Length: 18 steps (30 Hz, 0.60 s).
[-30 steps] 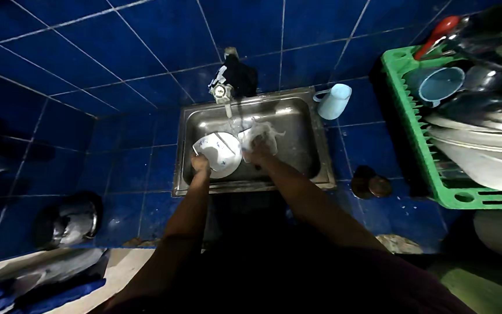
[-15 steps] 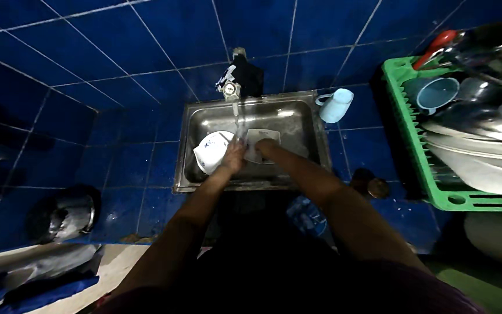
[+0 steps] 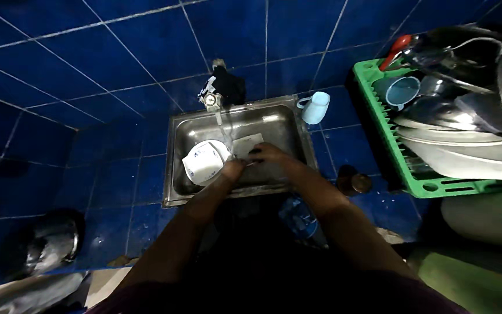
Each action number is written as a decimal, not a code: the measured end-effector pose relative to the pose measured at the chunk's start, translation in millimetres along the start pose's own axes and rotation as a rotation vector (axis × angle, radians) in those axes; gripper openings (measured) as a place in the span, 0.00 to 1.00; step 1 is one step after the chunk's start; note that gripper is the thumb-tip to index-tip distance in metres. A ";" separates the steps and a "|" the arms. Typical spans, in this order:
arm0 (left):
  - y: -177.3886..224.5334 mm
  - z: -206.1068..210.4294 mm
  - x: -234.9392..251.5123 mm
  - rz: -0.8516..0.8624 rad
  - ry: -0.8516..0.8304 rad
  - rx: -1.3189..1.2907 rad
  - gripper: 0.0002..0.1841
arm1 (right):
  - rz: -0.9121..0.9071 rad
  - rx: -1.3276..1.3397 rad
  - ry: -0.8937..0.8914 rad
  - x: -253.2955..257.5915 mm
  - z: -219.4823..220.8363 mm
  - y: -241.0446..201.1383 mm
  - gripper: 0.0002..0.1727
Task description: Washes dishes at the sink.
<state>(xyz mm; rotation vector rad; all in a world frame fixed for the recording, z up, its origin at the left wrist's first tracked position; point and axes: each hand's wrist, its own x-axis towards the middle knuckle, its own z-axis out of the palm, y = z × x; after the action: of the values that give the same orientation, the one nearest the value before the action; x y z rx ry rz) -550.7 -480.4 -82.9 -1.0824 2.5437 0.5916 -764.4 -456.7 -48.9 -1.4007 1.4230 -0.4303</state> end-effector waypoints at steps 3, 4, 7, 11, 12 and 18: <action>-5.9 -29.4 -6.9 -0.075 0.208 -0.495 0.18 | -0.052 0.557 0.282 -7.4 -25.8 -15.7 0.24; -6.0 -37.8 -9.7 -0.105 0.262 -0.725 0.19 | -0.113 0.679 0.326 -7.8 -25.1 -22.2 0.22; -5.0 -51.3 -12.5 -0.218 0.373 -1.250 0.24 | -0.292 0.593 0.435 -4.2 4.2 -49.8 0.16; 4.4 -55.0 -16.9 -0.199 0.590 -1.519 0.21 | -0.439 0.076 0.653 20.6 89.5 -72.8 0.29; 6.4 -57.9 -20.4 -0.182 0.616 -1.519 0.21 | -0.408 0.013 0.693 28.0 99.7 -75.7 0.31; 8.6 -73.1 -41.9 -0.199 0.710 -1.500 0.23 | 0.044 0.305 0.690 41.0 64.3 -89.5 0.25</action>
<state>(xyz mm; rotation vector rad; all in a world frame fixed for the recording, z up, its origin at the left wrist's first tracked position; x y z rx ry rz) -538.2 -485.0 0.7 -2.1879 2.0711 2.6058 -656.2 -489.7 -17.0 -1.0041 1.8256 -1.1288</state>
